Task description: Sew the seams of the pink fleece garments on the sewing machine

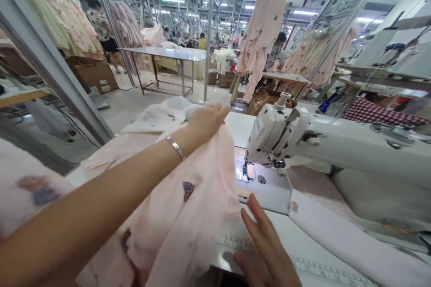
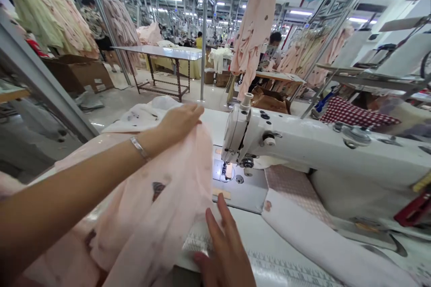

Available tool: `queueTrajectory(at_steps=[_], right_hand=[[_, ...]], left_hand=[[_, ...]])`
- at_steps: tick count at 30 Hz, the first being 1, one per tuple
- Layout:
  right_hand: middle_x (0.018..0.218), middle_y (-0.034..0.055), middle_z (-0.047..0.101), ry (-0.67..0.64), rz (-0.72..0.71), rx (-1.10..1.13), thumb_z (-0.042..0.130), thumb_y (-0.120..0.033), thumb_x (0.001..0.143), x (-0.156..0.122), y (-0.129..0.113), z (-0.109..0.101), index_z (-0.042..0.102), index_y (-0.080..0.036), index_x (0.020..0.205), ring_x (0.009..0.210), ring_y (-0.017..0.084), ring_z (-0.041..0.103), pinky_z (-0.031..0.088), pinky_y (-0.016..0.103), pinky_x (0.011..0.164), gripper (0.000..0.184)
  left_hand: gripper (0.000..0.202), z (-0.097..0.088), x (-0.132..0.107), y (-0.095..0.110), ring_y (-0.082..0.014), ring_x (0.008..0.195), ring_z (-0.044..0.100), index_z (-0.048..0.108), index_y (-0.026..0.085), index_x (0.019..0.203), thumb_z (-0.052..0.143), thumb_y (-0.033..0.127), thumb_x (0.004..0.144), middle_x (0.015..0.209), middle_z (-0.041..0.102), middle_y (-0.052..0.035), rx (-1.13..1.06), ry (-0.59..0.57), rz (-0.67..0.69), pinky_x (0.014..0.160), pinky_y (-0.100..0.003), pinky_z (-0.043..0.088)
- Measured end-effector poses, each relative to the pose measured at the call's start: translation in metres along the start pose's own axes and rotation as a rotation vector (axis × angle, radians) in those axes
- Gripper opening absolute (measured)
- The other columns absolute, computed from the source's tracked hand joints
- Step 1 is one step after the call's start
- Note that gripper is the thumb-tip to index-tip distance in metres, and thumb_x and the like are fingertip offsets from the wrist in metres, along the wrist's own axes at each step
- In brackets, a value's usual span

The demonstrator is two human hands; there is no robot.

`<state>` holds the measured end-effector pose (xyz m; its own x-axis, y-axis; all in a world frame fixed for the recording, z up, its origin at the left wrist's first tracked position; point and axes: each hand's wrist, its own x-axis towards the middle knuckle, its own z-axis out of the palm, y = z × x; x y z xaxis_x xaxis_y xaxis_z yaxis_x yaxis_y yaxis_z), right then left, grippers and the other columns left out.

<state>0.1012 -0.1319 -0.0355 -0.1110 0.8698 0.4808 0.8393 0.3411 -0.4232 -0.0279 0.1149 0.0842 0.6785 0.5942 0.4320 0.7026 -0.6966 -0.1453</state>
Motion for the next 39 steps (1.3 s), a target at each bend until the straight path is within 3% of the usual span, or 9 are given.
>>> queueTrajectory(at_steps=[5,9,14,17,23,26,31,35,39], right_hand=[[0.073,0.0013,0.057,-0.105,-0.179,-0.077,0.055,-0.012,0.081,0.002,0.03,-0.001,0.054,-0.02,0.108,0.065,0.015,0.053,0.043,0.029,0.058,0.028],[0.074,0.0022,0.055,-0.196,-0.086,-0.115,0.052,-0.018,0.084,0.015,0.022,0.007,0.054,-0.022,0.109,0.068,0.018,0.049,0.035,0.031,0.059,0.025],[0.077,0.0013,0.056,-0.215,-0.015,-0.077,0.055,-0.02,0.082,0.022,0.016,0.016,0.056,-0.023,0.1,0.071,0.018,0.048,0.028,0.031,0.063,0.018],[0.075,0.0001,0.055,-0.224,0.023,-0.047,0.05,-0.017,0.083,0.017,0.013,0.015,0.056,-0.023,0.092,0.071,0.018,0.046,0.025,0.031,0.066,0.013],[0.07,-0.0004,0.058,-0.146,-0.145,-0.083,0.047,-0.012,0.07,0.018,0.0,0.032,0.054,-0.022,0.11,0.062,0.016,0.047,0.023,0.032,0.063,0.043],[0.061,-0.0013,0.054,-0.08,-0.142,-0.025,0.043,-0.011,0.071,0.025,-0.004,0.037,0.056,-0.022,0.084,0.055,0.015,0.045,0.023,0.032,0.058,0.021],[0.07,-0.0008,0.056,0.033,-0.104,0.288,0.037,-0.01,0.082,0.034,0.0,0.016,0.049,-0.02,0.084,0.064,0.011,0.05,0.036,0.024,0.061,0.016],[0.071,-0.0005,0.059,0.012,-0.264,0.065,0.037,-0.001,0.081,0.033,0.007,0.011,0.053,-0.017,0.086,0.075,0.013,0.053,0.036,0.031,0.082,0.022],[0.064,-0.0004,0.055,-0.005,-0.295,-0.041,0.034,-0.006,0.085,0.026,0.01,0.023,0.054,-0.017,0.075,0.072,0.013,0.052,0.035,0.031,0.082,0.024]], left_hand=[[0.012,0.021,-0.029,0.026,-0.0207,0.086,0.052,0.061,0.019,0.085,0.057,0.01,0.079,0.089,0.058,-0.005,-0.2,-0.231,0.214,0.075,-0.034,0.037],[0.019,0.025,-0.067,0.036,-0.023,0.098,0.048,0.065,0.025,0.086,0.072,0.017,0.071,0.096,0.059,-0.0025,-0.409,-0.427,0.412,0.089,-0.042,0.03],[0.01,0.037,-0.074,0.04,-0.0172,0.086,0.052,0.056,0.018,0.075,0.059,0.009,0.079,0.083,0.059,0.0004,-0.46,-0.383,0.464,0.1,-0.045,0.021],[0.008,0.041,-0.065,0.044,-0.0138,0.071,0.051,0.051,0.017,0.079,0.052,0.011,0.085,0.074,0.058,0.0023,-0.497,-0.343,0.47,0.094,-0.036,0.031],[0.009,0.074,-0.065,0.056,-0.0164,0.081,0.05,0.056,0.017,0.09,0.049,0.013,0.088,0.085,0.06,-0.0007,-0.519,-0.24,0.492,0.079,-0.03,0.038],[0.014,0.084,-0.074,0.059,-0.0173,0.083,0.048,0.058,0.016,0.088,0.044,0.013,0.091,0.087,0.057,-0.0035,-0.525,-0.217,0.461,0.08,-0.031,0.038],[0.014,0.081,-0.082,0.061,-0.0166,0.085,0.047,0.057,0.015,0.089,0.043,0.014,0.092,0.09,0.056,-0.0039,-0.567,-0.198,0.431,0.08,-0.029,0.038],[0.011,0.074,-0.077,0.059,-0.0161,0.085,0.048,0.057,0.015,0.09,0.046,0.016,0.091,0.09,0.057,-0.0031,-0.605,-0.229,0.413,0.079,-0.028,0.039],[0.008,0.066,-0.066,0.053,-0.0143,0.084,0.05,0.059,0.016,0.086,0.051,0.014,0.088,0.086,0.058,-0.0005,-0.605,-0.305,0.386,0.078,-0.026,0.038]])
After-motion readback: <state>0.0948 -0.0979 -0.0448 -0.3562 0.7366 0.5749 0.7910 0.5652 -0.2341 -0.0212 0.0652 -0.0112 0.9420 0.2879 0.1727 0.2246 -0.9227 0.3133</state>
